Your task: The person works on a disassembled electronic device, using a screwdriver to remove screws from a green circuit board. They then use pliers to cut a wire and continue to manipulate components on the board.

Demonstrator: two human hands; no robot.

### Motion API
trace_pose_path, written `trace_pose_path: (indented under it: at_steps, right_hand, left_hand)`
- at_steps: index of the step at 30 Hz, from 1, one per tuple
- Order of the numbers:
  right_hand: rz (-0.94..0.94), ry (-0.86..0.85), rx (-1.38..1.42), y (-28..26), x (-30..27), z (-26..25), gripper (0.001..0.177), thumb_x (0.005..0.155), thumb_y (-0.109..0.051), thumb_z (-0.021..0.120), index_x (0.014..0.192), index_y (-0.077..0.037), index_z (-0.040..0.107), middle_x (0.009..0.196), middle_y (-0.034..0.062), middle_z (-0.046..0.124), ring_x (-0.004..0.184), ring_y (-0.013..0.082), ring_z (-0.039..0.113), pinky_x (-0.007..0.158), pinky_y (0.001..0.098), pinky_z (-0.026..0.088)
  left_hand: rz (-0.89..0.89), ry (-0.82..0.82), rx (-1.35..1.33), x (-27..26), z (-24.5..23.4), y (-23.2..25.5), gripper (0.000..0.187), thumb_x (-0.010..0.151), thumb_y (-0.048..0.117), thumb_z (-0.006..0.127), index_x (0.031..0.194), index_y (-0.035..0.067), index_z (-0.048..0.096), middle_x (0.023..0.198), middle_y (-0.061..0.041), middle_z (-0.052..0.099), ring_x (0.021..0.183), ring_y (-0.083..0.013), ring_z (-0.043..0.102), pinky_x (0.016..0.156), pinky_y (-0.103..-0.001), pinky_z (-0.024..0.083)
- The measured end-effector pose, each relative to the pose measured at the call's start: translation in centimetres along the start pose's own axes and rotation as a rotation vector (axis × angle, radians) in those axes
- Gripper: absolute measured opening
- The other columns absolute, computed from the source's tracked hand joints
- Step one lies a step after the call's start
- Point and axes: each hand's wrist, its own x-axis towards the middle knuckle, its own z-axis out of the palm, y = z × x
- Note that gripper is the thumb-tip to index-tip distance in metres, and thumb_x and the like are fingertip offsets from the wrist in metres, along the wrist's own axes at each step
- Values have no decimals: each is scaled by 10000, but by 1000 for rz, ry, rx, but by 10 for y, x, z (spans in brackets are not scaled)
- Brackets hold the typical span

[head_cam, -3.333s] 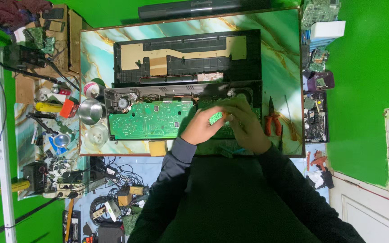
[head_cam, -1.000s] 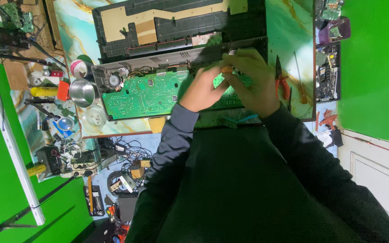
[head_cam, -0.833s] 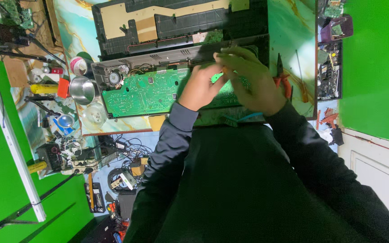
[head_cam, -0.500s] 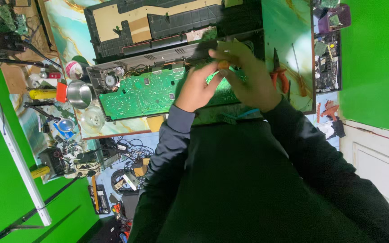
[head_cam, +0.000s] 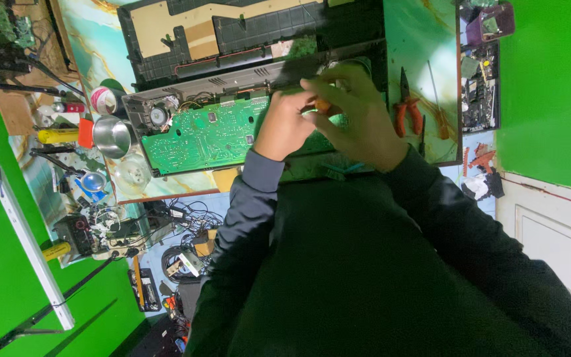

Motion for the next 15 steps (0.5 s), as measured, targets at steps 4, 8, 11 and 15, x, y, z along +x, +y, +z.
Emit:
trace_pose_path:
  at_steps: [4, 8, 11, 15]
  right_hand:
    - [129, -12, 24, -1, 8, -5, 311, 981, -71, 761, 1285, -85, 699, 1215, 112, 695, 1126, 282, 698, 939, 376, 585]
    - [-188, -12, -146, -11, 16, -23, 391, 898, 32, 729, 1282, -11, 666, 1174, 149, 674, 1214, 387, 651, 1054, 486, 518]
    - [-150, -45, -88, -15, 16, -24, 408, 853, -18, 752, 1250, -31, 658, 1229, 212, 658, 1131, 388, 632, 935, 442, 540]
    - [106, -115, 101, -17, 16, -16, 423, 954, -13, 675, 1364, -88, 603, 1229, 103, 694, 1109, 280, 706, 920, 372, 570]
  left_hand:
    - [149, 155, 39, 0, 8, 8, 247, 866, 68, 680, 1105, 6, 674, 1023, -180, 715, 897, -422, 674, 802, -458, 525]
    - [-102, -13, -25, 4, -9, 19, 265, 960, 139, 681, 1201, 31, 688, 1027, -210, 712, 808, -403, 681, 758, -432, 537]
    - [-64, 49, -73, 9, -8, 19, 198, 898, 130, 707, 1064, 29, 673, 979, -169, 726, 731, -319, 712, 640, -382, 561]
    - [293, 162, -60, 6, -3, 7, 284, 921, 77, 689, 1184, -19, 643, 1092, -189, 689, 896, -369, 672, 764, -422, 552]
